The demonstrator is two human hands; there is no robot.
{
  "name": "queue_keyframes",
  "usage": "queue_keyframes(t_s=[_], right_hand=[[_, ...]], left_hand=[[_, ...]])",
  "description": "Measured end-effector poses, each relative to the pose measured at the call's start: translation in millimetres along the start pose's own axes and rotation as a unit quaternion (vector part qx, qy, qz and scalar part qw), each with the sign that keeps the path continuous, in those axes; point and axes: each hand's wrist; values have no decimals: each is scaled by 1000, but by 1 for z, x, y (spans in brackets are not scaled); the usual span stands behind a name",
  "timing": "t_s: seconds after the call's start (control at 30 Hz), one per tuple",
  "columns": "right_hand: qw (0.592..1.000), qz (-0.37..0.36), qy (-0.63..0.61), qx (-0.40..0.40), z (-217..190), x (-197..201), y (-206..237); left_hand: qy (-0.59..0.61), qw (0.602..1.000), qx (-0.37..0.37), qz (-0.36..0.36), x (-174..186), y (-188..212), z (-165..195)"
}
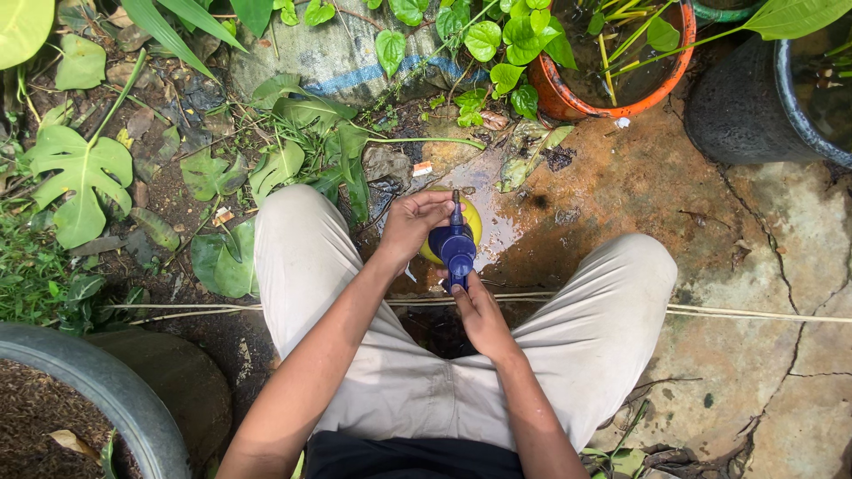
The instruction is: The person sits on the ground among potted plants and repairs a yellow pump sprayer. They unscrew the blue nozzle and pump head, pull out the plunger assembly, handle the small parts, and work the pump mechanism back into the bottle.
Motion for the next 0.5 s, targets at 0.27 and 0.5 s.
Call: queue_keyframes(t_s=[0.27,0.5], right_hand=[[1000,15,-16,-13,15,-2,1],[994,39,98,2,17,-7,5]], left_hand=[[-12,990,23,137,-22,9,-6],[-302,921,38,242,-42,14,22]])
Point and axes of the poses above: each hand's wrist, its own y-axis away from the middle knuckle, its own x-axis out of the back of the hand, z = x × y, and after that the axes turned 3 degrees about -y, right-handed
